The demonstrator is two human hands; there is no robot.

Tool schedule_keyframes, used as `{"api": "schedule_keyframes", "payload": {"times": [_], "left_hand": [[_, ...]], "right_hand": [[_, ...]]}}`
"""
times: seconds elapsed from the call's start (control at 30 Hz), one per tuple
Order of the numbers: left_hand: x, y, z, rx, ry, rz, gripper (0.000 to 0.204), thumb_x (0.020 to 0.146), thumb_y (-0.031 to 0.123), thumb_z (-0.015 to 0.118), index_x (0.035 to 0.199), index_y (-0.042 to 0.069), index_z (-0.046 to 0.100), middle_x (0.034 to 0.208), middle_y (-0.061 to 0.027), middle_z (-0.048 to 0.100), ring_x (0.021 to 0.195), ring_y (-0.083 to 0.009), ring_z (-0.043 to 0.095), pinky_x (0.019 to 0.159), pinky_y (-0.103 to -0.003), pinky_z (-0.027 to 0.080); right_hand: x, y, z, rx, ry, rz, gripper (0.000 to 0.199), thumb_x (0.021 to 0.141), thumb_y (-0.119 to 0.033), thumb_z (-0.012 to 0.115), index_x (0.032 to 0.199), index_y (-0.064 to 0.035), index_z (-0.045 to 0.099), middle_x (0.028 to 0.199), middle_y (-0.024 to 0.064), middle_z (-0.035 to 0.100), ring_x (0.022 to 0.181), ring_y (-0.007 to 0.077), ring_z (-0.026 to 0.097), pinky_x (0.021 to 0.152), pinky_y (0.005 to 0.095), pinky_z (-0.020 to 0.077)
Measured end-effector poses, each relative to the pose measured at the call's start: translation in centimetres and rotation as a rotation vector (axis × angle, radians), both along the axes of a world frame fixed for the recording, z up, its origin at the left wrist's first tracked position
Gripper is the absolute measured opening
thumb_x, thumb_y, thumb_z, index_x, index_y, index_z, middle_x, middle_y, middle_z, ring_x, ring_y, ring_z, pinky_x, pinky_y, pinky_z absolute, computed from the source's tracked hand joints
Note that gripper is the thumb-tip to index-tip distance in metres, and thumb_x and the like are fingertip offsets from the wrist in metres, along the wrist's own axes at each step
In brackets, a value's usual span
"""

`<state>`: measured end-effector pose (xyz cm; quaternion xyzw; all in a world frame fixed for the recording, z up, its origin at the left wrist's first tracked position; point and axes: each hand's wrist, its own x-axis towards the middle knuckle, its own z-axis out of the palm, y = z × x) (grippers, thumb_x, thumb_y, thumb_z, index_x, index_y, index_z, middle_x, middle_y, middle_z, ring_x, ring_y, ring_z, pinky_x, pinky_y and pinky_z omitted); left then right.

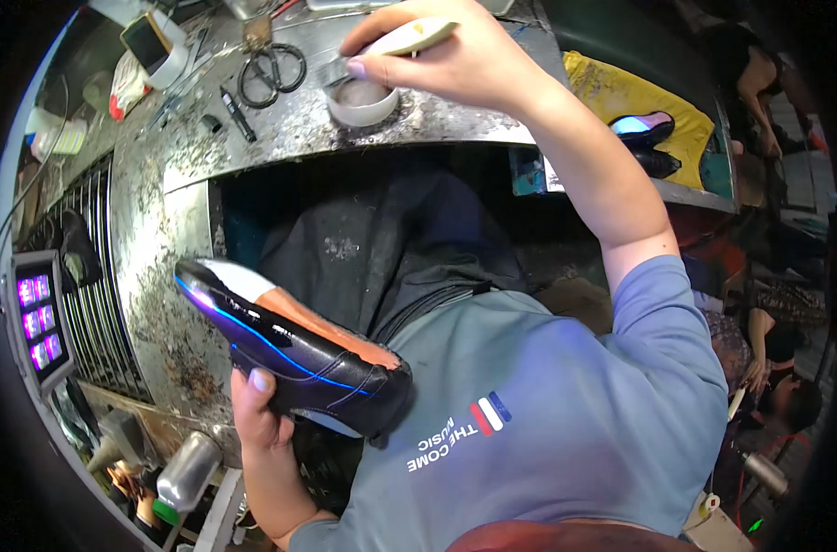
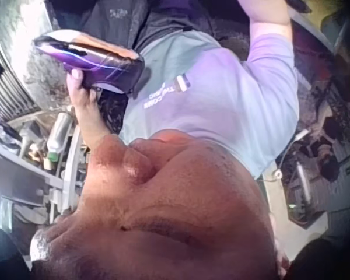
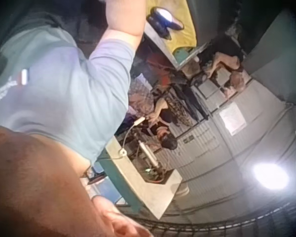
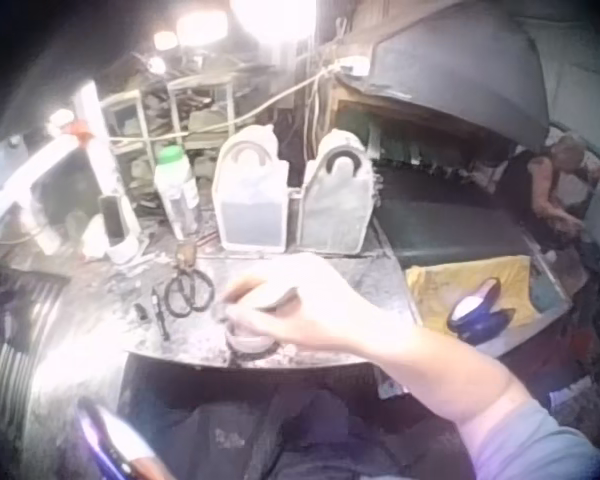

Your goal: The person paints the sole of a black shoe with a white substance using a small brush. They repeatedly dip the brush into a small white bowl to reload the substance and apply it to the shoe's sole, focusing on the edges and surface. The person holds the shoe in their left hand and the brush in their right hand throughout the process.

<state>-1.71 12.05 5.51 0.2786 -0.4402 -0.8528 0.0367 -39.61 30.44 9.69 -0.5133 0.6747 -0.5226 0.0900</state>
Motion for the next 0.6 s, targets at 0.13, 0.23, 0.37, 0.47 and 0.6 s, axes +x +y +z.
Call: {"api": "schedule_keyframes", "payload": {"times": [0.13,0.23,0.37,0.47,0.6], "left_hand": [[-0.4,0.6,0.1,-0.044,-0.030,0.031,0.057,0.096,0.036,0.065,0.137,0.000,0.049,0.126,-0.0155,0.064,0.109,-0.0300,0.066,0.098,-0.045,0.054],[-0.8,0.8,-0.2,0.028,-0.024,0.055,0.055,0.099,0.038,0.059,0.139,0.001,0.048,0.127,-0.0152,0.064,0.110,-0.0304,0.066,0.098,-0.046,0.054],[-0.3,0.5,-0.1,0.079,0.007,0.041,0.053,0.102,0.041,0.052,0.139,0.003,0.048,0.127,-0.0150,0.064,0.110,-0.0301,0.066,0.097,-0.047,0.054],[-0.2,0.4,0.2,0.054,0.004,0.031,0.052,0.103,0.041,0.051,0.139,0.003,0.048,0.126,-0.0150,0.065,0.110,-0.0297,0.066,0.097,-0.047,0.054],[-1.0,1.0,0.7,-0.022,-0.040,0.086,0.052,0.103,0.040,0.051,0.138,0.002,0.048,0.125,-0.0150,0.065,0.109,-0.0290,0.067,0.095,-0.045,0.055]], "right_hand": [[-2.3,-0.3,-3.7,0.439,0.382,-0.312,0.025,0.085,-0.034,0.074,0.101,-0.0151,0.077,0.090,0.0073,0.075,0.085,0.0217,0.073,0.078,0.0341,0.0573],[-3.3,-1.4,-6.8,0.645,0.575,-0.326,0.027,0.085,-0.039,0.072,0.100,-0.0175,0.077,0.093,0.0060,0.075,0.087,0.0255,0.072,0.080,0.0370,0.0571],[-2.6,-1.6,-5.7,0.483,0.552,-0.345,0.027,0.085,-0.040,0.072,0.098,-0.0171,0.076,0.093,0.0063,0.074,0.088,0.0278,0.071,0.078,0.0396,0.0570],[-3.0,-0.8,-4.4,0.138,0.518,-0.342,0.022,0.084,-0.037,0.069,0.096,-0.0207,0.076,0.088,0.0060,0.074,0.083,0.0277,0.072,0.074,0.0412,0.0579],[-2.4,-0.5,-6.1,0.182,0.556,-0.354,0.023,0.083,-0.042,0.072,0.093,-0.0214,0.077,0.084,0.0053,0.074,0.081,0.0262,0.072,0.075,0.0388,0.0576]]}}
